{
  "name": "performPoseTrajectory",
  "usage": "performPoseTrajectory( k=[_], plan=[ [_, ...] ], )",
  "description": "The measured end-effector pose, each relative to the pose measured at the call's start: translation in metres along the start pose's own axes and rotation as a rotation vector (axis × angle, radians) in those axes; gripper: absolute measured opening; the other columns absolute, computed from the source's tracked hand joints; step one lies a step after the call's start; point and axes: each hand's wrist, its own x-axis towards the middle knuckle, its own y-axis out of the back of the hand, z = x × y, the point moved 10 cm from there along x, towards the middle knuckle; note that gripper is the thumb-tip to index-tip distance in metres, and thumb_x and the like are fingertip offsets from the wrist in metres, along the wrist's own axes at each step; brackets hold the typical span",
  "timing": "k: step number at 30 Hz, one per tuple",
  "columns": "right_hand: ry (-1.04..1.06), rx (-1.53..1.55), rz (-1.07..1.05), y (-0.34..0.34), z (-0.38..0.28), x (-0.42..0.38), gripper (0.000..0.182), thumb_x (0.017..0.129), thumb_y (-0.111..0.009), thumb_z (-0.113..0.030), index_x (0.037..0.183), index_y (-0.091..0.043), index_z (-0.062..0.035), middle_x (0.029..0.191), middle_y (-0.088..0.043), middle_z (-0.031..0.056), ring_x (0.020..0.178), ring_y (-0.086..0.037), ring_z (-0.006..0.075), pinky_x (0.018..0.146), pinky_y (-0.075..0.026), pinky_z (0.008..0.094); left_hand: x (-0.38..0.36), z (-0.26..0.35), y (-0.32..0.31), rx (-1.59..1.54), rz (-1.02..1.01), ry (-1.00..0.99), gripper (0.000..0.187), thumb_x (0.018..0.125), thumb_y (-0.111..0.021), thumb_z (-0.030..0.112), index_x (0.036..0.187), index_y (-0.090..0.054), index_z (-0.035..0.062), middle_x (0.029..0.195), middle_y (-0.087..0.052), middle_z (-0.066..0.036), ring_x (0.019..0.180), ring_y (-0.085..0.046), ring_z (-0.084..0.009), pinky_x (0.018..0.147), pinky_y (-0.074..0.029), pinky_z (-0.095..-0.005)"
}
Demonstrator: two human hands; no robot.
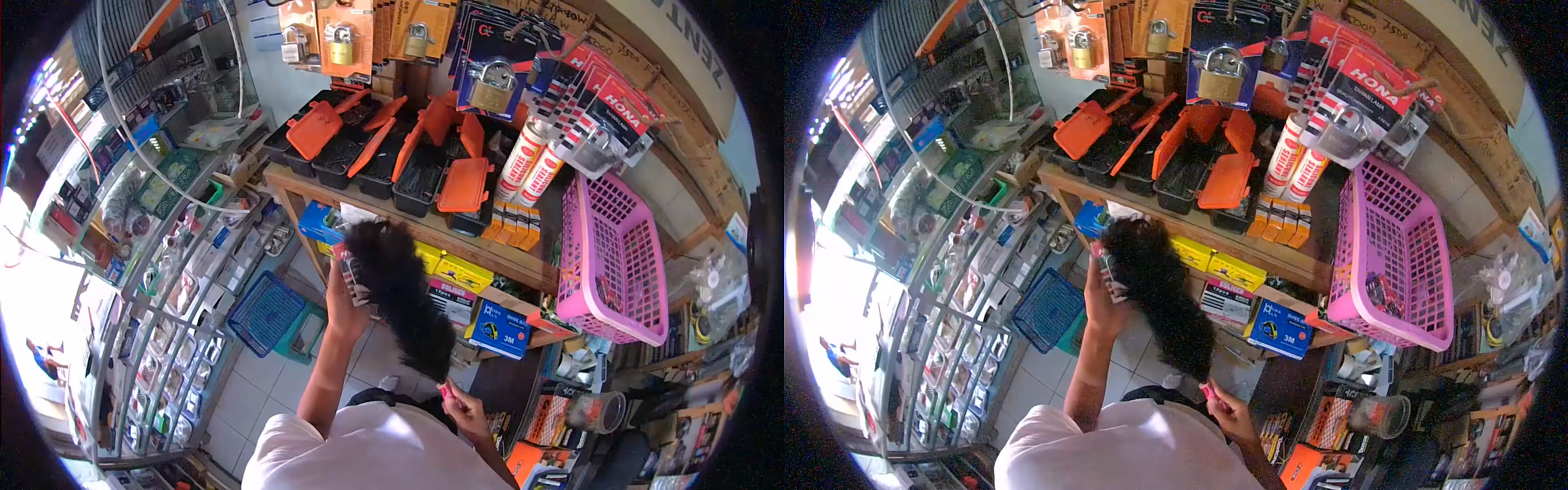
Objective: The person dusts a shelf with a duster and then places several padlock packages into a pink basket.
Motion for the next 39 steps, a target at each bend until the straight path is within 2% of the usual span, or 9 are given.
performPoseTrajectory(
  k=[3,4,8,19,23,27,31,35,39],
  plan=[
    [-0.023,-0.022,-0.028,-0.001,0.011,-0.005,0.045,0.096,-0.057,-0.011,0.140,-0.047,-0.0021,0.098,-0.064,0.0017,0.073,-0.051,0.0064,0.068,-0.044,0.0223,0.000,0.006,-0.015,1.183,-0.090,-0.289,0.052,0.104,-0.029,0.041,0.140,-0.043,0.0060,0.134,-0.055,-0.013,0.120,-0.055,-0.0232,0.102,-0.045,-0.0379],
    [-0.019,-0.047,-0.032,0.000,0.013,-0.006,0.045,0.097,-0.057,-0.011,0.140,-0.047,-0.0029,0.098,-0.064,0.0020,0.073,-0.051,0.0065,0.068,-0.044,0.0222,0.004,-0.023,-0.010,0.382,-0.239,0.151,0.051,0.104,-0.028,0.040,0.141,-0.041,0.0060,0.137,-0.052,-0.013,0.122,-0.053,-0.0231,0.101,-0.046,-0.0382],
    [-0.041,0.009,-0.022,-0.010,0.017,-0.014,0.049,0.095,-0.060,-0.010,0.142,-0.045,-0.0073,0.114,-0.066,0.0065,0.079,-0.054,0.0060,0.072,-0.048,0.0230,-0.002,-0.005,0.021,0.279,0.328,-0.055,0.053,0.103,-0.032,0.037,0.145,-0.032,0.0067,0.140,-0.049,-0.015,0.122,-0.054,-0.0313,0.100,-0.047,-0.0442],
    [-0.048,0.070,-0.107,-0.007,0.010,-0.016,0.047,0.096,-0.059,-0.010,0.141,-0.045,-0.0018,0.119,-0.065,0.0065,0.078,-0.055,0.0068,0.072,-0.047,0.0223,-0.002,-0.004,-0.014,0.425,-0.086,-0.004,0.051,0.102,-0.036,0.043,0.137,-0.046,0.0077,0.134,-0.053,-0.016,0.120,-0.056,-0.0298,0.104,-0.043,-0.0431],
    [-0.179,0.193,-0.051,-0.004,0.014,-0.019,0.047,0.096,-0.059,-0.012,0.141,-0.046,-0.0019,0.117,-0.065,0.0065,0.079,-0.054,0.0069,0.071,-0.046,0.0219,-0.006,0.007,0.027,0.292,0.305,-0.108,0.056,0.100,-0.037,0.046,0.139,-0.042,0.0058,0.132,-0.054,-0.017,0.121,-0.054,-0.0349,0.100,-0.047,-0.0464],
    [-0.008,-0.023,-0.158,-0.001,0.018,-0.017,0.047,0.096,-0.059,-0.012,0.140,-0.046,-0.0012,0.112,-0.066,0.0052,0.078,-0.054,0.0073,0.071,-0.046,0.0223,-0.004,-0.004,-0.023,0.328,-0.152,-0.005,0.054,0.102,-0.033,0.045,0.136,-0.047,0.0059,0.133,-0.054,-0.015,0.120,-0.055,-0.0309,0.103,-0.044,-0.0433],
    [-0.127,0.136,-0.106,0.003,0.022,-0.017,0.046,0.097,-0.059,-0.014,0.139,-0.047,-0.0004,0.109,-0.066,0.0053,0.076,-0.054,0.0079,0.071,-0.046,0.0232,-0.011,0.008,0.021,0.316,0.362,-0.094,0.059,0.100,-0.036,0.048,0.140,-0.041,0.0036,0.136,-0.052,-0.016,0.119,-0.056,-0.0362,0.095,-0.051,-0.0491],
    [-0.064,0.001,-0.089,0.004,0.000,-0.010,0.045,0.097,-0.058,-0.013,0.139,-0.047,-0.0004,0.106,-0.066,0.0055,0.075,-0.054,0.0079,0.069,-0.046,0.0236,-0.004,-0.006,-0.035,0.345,-0.252,-0.021,0.054,0.103,-0.032,0.044,0.140,-0.043,0.0056,0.135,-0.053,-0.016,0.120,-0.056,-0.0302,0.103,-0.044,-0.0450],
    [-0.164,0.113,-0.069,0.007,0.009,-0.010,0.045,0.097,-0.058,-0.012,0.139,-0.047,-0.0011,0.106,-0.066,0.0051,0.074,-0.053,0.0077,0.069,-0.046,0.0238,-0.008,0.007,0.024,0.225,0.316,-0.153,0.048,0.102,-0.039,0.034,0.140,-0.041,0.0034,0.138,-0.050,-0.017,0.122,-0.054,-0.0336,0.095,-0.050,-0.0482]
  ],
)
